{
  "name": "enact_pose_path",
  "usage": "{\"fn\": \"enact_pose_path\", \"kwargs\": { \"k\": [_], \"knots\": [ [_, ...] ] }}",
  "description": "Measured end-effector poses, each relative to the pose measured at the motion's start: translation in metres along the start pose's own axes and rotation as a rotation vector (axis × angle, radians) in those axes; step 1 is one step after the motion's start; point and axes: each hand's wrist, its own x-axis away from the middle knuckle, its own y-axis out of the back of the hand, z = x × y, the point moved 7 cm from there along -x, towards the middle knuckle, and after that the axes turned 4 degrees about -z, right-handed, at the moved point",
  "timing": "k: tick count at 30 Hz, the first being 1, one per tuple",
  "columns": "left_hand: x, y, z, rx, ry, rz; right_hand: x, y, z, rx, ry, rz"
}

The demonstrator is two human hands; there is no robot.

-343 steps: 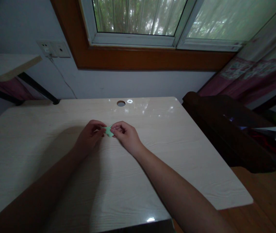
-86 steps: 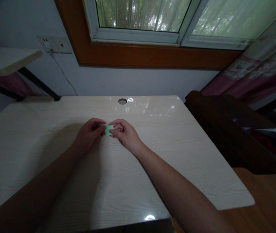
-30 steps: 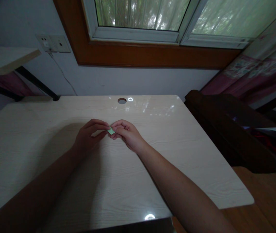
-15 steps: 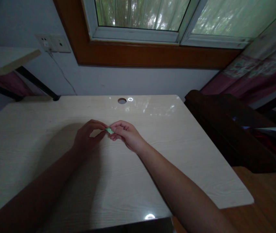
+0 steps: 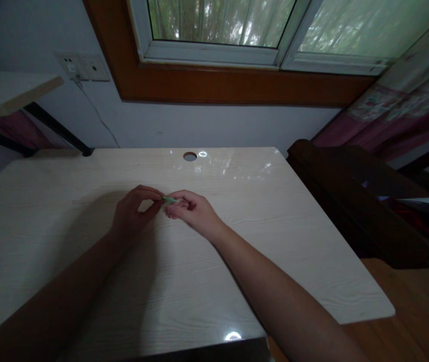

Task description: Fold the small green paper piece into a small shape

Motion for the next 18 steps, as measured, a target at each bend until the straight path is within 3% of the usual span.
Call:
{"fn": "enact_pose_path", "kwargs": {
  "k": [10, 18],
  "knots": [
    [-0.003, 0.000, -0.004, -0.034, -0.010, -0.010, 0.011, 0.002, 0.041, 0.815, 0.554, -0.120],
    [-0.007, 0.002, -0.003, -0.055, 0.037, -0.022, 0.014, 0.000, 0.040, 0.959, 0.636, -0.140]
  ]
}}
